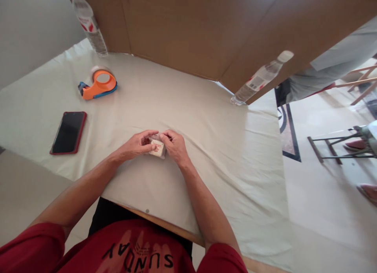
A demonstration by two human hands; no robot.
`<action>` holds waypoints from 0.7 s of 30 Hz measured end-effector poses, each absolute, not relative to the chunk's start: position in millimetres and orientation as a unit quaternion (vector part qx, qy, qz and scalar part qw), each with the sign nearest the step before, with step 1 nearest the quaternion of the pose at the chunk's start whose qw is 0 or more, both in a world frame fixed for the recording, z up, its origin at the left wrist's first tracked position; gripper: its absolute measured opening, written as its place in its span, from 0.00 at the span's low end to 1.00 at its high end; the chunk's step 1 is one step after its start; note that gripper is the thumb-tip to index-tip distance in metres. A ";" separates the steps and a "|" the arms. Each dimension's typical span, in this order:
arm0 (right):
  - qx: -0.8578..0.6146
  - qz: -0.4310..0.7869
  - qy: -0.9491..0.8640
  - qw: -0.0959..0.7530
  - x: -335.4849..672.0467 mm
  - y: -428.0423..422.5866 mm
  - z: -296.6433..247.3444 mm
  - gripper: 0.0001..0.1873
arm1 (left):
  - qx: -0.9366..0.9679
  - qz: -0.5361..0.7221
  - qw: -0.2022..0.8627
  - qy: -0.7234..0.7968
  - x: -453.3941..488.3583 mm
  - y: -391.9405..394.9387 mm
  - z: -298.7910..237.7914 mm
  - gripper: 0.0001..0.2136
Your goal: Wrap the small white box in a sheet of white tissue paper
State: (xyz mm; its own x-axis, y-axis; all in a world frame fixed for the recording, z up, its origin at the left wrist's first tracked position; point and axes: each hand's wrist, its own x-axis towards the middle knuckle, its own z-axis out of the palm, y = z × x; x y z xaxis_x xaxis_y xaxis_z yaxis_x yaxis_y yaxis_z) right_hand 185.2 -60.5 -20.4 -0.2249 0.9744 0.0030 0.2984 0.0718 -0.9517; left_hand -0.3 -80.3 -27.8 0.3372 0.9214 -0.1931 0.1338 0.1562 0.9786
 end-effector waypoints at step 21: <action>-0.506 0.489 -0.635 0.320 183.5 -63.4 -7.3 0.16 | 0.538 0.326 0.617 0.472 1.1 -80.3 -24.3 0.31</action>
